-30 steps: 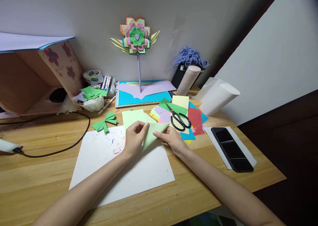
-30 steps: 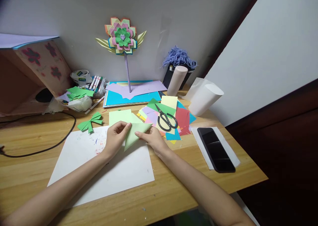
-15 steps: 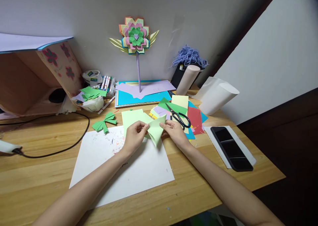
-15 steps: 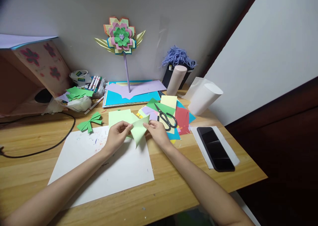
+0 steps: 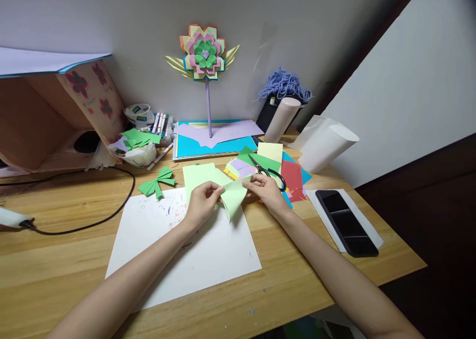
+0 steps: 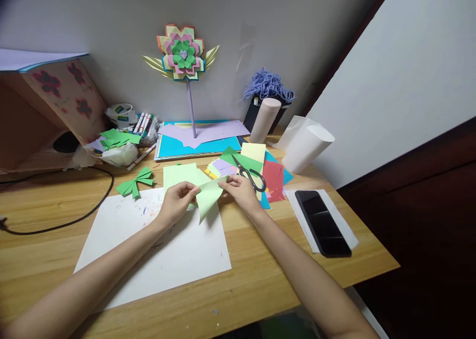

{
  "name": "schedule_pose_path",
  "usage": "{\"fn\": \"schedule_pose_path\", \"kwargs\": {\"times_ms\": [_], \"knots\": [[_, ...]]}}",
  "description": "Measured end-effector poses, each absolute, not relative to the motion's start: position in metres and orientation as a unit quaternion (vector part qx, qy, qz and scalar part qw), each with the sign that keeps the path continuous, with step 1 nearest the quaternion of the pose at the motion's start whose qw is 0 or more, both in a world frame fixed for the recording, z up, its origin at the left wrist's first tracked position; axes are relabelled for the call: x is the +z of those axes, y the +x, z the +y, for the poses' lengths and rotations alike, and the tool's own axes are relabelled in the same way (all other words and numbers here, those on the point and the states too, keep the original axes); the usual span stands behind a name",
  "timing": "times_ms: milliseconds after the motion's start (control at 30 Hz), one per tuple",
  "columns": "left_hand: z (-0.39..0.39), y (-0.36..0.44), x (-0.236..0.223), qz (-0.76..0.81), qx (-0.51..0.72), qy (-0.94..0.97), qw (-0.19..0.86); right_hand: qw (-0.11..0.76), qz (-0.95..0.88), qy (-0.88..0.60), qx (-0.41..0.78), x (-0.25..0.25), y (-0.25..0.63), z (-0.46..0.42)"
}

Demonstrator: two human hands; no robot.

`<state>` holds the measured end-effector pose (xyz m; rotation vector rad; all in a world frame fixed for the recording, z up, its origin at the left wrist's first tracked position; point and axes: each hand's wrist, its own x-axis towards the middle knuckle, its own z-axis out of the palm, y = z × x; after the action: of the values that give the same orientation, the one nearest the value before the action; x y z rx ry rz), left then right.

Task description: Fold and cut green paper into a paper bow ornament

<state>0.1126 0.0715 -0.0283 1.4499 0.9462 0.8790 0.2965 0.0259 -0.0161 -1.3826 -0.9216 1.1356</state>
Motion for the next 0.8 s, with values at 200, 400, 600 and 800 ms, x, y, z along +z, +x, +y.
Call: {"fn": "schedule_pose_path", "kwargs": {"times_ms": [200,400,600,800], "knots": [[0.072,0.113,-0.031,0.397,0.368,0.614,0.575,0.532,-0.404,-0.586,0.459,-0.012,0.302,0.027],[0.069,0.113,-0.024,0.397,0.366,0.608,0.582,0.538,-0.447,-0.593,0.398,-0.017,0.305,0.027],[0.068,0.112,-0.022,0.385,0.361,0.615,0.586,0.547,-0.428,-0.609,0.384,-0.017,0.304,0.028],[0.068,0.112,-0.02,0.395,0.395,0.6,0.573,0.467,-0.379,-0.531,0.597,-0.01,0.289,0.021]]}}
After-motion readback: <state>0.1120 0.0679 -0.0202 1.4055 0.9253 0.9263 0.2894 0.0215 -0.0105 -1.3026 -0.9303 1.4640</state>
